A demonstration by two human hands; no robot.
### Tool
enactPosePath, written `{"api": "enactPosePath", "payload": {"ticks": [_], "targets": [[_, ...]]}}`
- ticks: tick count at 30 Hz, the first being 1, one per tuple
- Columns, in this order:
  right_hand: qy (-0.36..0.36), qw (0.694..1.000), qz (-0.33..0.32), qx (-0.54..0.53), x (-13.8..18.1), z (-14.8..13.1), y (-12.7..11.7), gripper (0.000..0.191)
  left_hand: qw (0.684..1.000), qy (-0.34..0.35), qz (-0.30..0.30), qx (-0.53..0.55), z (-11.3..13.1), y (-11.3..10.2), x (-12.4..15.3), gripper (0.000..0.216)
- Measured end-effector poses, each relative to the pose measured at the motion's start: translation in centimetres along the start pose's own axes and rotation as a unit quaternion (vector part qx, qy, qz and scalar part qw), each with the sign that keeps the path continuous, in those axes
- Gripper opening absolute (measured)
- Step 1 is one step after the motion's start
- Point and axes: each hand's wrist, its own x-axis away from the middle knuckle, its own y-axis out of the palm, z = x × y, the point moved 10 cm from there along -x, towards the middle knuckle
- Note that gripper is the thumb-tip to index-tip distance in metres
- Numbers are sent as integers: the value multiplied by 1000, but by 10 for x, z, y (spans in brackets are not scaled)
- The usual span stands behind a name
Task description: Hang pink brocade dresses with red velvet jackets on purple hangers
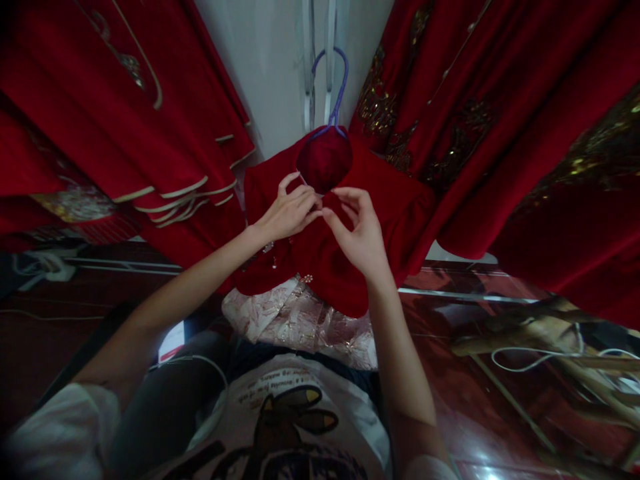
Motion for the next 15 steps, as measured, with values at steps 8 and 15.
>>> {"api": "enactPosePath", "payload": {"ticks": [8, 15], "targets": [[72, 992, 2, 106, -26, 18, 40, 91, 984, 43, -160, -61, -13, 15, -3, 36], [116, 925, 51, 358, 4, 20, -20, 99, 954, -166, -210, -138, -72, -20, 6, 28]]}}
